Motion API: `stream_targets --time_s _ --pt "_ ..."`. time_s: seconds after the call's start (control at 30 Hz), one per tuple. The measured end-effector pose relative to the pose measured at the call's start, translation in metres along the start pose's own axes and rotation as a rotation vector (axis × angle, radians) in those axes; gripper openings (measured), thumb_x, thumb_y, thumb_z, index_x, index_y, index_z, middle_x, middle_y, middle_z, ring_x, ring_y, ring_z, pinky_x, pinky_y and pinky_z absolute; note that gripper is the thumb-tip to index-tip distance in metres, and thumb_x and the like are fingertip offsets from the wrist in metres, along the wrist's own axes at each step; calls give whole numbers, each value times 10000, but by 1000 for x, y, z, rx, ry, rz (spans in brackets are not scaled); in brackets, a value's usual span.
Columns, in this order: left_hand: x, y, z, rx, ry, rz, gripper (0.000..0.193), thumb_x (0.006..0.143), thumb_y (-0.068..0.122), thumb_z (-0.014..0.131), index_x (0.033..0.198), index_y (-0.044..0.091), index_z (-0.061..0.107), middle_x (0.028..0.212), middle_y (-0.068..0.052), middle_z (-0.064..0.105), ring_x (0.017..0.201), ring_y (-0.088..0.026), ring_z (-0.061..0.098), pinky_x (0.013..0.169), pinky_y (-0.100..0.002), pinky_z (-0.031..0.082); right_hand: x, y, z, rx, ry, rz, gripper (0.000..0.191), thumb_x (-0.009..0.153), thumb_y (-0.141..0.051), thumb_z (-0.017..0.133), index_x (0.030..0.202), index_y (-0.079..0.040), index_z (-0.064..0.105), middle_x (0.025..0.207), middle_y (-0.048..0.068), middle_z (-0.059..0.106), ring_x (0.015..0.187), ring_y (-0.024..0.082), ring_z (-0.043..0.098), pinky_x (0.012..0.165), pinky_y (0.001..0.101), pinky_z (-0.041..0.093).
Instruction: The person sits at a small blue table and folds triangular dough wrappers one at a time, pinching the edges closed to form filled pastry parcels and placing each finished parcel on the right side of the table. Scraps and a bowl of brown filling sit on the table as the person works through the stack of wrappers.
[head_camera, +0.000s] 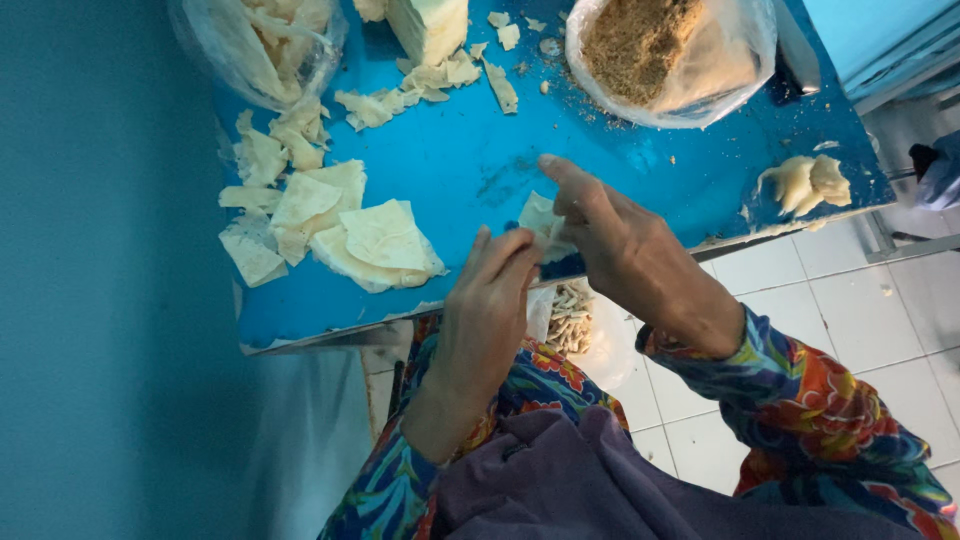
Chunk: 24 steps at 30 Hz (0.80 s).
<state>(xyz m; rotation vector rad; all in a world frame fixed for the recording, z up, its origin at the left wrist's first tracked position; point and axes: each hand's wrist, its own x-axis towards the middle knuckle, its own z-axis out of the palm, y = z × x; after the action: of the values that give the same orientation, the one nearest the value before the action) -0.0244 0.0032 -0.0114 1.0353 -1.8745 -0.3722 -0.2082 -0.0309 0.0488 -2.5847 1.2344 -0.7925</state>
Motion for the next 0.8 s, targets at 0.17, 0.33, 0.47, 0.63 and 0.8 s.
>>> stream_targets --time_s 0.17,0.33,0.47,0.63,0.8 --pt "5 -11 -3 83 -61 100 261 922 -31 684 1182 -41 668 1201 -134 618 1163 -341 650 1191 -556 455 -3 6 6 -68 -35 -58 725 890 127 639 1533 -65 365 1060 128 771 1086 334 720 818 387 619" --pt "10 -21 4 380 -103 275 250 873 -5 718 1119 13 679 1100 -86 619 1102 -260 618 1230 -583 384 -7 7 -8 -28 -86 -104 826 830 153 629 1570 -27 311 1143 154 767 1122 342 718 840 386 620" --pt "12 -24 7 515 -60 305 177 926 27 743 1074 75 659 1039 -48 617 1082 -242 603 1210 -595 340 -5 10 -19 -19 -125 -154 855 820 39 728 1562 -6 306 1147 149 765 1091 362 707 848 435 584" --pt "20 -25 6 402 -76 173 136 966 24 706 1084 73 658 950 -63 621 1030 -254 593 1202 -596 326 2 11 -16 -43 -109 -206 787 862 26 712 1547 22 325 1137 147 764 1057 346 716 844 431 581" --pt "35 -24 5 240 -122 50 82 976 63 674 1050 99 679 952 -66 647 1025 -285 590 1123 -575 319 25 13 -14 27 -167 -100 712 952 -40 727 1548 -41 339 972 143 744 874 301 737 701 422 577"
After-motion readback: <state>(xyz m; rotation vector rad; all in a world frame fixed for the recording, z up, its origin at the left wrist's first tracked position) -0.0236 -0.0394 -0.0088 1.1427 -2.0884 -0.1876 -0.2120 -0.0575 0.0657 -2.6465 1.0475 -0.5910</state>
